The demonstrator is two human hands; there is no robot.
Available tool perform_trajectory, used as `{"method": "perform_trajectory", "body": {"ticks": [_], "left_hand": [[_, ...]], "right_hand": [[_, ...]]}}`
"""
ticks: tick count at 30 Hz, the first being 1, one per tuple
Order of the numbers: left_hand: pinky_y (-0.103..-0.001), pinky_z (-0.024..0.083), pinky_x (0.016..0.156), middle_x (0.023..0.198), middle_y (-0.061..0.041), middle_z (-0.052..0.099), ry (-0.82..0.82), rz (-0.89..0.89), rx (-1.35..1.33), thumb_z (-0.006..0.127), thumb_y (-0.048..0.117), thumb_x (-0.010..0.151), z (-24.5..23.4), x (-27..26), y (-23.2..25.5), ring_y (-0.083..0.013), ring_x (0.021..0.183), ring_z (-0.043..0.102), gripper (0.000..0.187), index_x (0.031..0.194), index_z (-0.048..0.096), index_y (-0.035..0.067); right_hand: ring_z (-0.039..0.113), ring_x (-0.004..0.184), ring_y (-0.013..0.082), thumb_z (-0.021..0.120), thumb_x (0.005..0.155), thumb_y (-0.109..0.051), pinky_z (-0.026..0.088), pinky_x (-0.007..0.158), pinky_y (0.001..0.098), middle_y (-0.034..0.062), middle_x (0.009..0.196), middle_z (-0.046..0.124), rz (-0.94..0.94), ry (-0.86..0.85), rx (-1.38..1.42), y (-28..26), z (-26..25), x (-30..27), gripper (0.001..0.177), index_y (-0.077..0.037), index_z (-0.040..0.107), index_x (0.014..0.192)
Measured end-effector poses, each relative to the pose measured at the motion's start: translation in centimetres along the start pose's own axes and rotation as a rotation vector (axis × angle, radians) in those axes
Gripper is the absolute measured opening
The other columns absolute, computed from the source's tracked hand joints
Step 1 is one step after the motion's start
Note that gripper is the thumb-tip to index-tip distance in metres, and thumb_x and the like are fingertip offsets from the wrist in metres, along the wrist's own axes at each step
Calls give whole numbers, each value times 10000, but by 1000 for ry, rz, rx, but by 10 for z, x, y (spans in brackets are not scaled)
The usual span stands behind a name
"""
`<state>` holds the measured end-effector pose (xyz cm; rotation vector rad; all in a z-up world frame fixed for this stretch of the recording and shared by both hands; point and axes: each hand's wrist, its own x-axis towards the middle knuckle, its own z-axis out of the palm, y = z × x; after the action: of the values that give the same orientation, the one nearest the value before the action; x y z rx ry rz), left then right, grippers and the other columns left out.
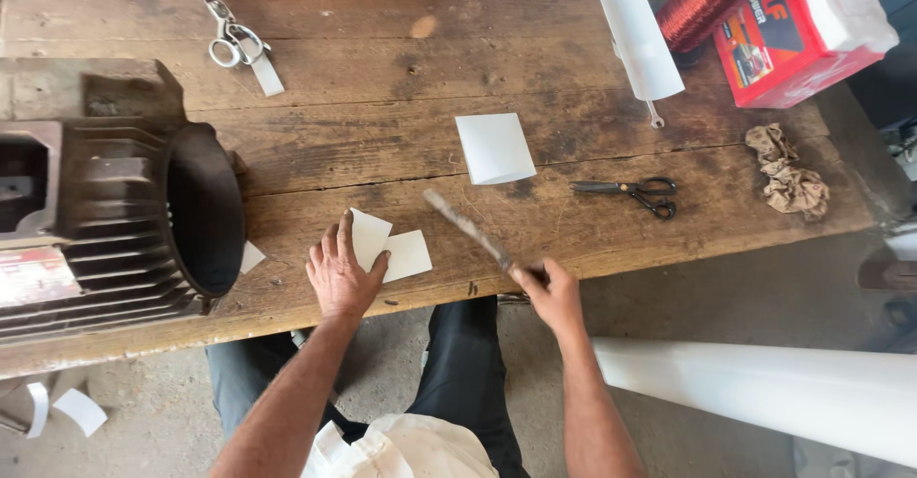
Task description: The person folds and cuts white insulation paper into small rectangular pieces using a utility knife and scissors, then inserts the pieces into the slots of an electric motor stator. The person repeats the folding and cutting process multiple times to produce several small pieces.
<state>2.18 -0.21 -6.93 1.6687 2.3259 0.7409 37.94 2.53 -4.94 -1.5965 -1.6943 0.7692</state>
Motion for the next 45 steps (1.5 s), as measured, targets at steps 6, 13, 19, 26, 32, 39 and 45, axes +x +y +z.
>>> {"method": "perform_trajectory", "body": {"ticks": [6,13,19,26,32,39,45], "left_hand": [[-597,528,998,1501,-261,438,-14,-229,-351,769,487,827,-20,7,-28,-419,1328,509,1015,1633,225,196],[-544,549,1005,1446,-250,508,-68,-133,-426,727,510,835,-26,-30,-27,-397,1268,586,901,1579,355,161],[-511,537,1016,1421,-258,555,-62,-214,-649,659,487,907,-39,-39,-28,-371,1283,593,824,1568,359,97],[-480,565,1025,1386,-247,591,-75,-431,-824,718,468,847,-45,-33,-23,-331,1260,637,860,1547,383,98],[-496,505,1089,1505,-221,484,-97,-354,-667,676,460,927,-19,-29,-8,-356,1384,503,746,1541,424,120],[-575,291,1191,1608,-134,376,-72,120,49,647,415,930,-30,-40,-33,-377,1489,276,561,1440,572,194],[-589,128,1260,1590,40,393,-152,241,96,568,476,978,-39,-38,-43,-307,1544,228,527,1459,547,262]], "right_hand": [[683,778,183,780,877,-481,576,711,374,53,886,706,-218,167,-386,-62,77,-3,443,-123,674,1114],[741,808,214,807,861,-377,620,690,376,126,1005,748,179,-42,134,-101,177,-1,704,-38,488,1389],[621,1145,380,862,797,-224,521,948,506,224,1257,666,6,112,-153,-94,149,91,656,-39,547,1343],[701,966,250,772,918,-287,619,779,394,153,1120,707,-256,160,-142,-129,117,55,411,-47,638,1224],[731,839,172,737,943,-265,626,681,329,96,1009,751,153,-403,379,-146,178,0,392,-63,621,1259],[757,841,186,774,881,-160,636,726,336,103,1006,776,143,-405,178,-126,195,28,339,-38,693,1187],[720,880,243,700,951,-162,633,741,401,163,1098,738,185,-484,461,-118,204,38,319,-53,712,1251]]}}
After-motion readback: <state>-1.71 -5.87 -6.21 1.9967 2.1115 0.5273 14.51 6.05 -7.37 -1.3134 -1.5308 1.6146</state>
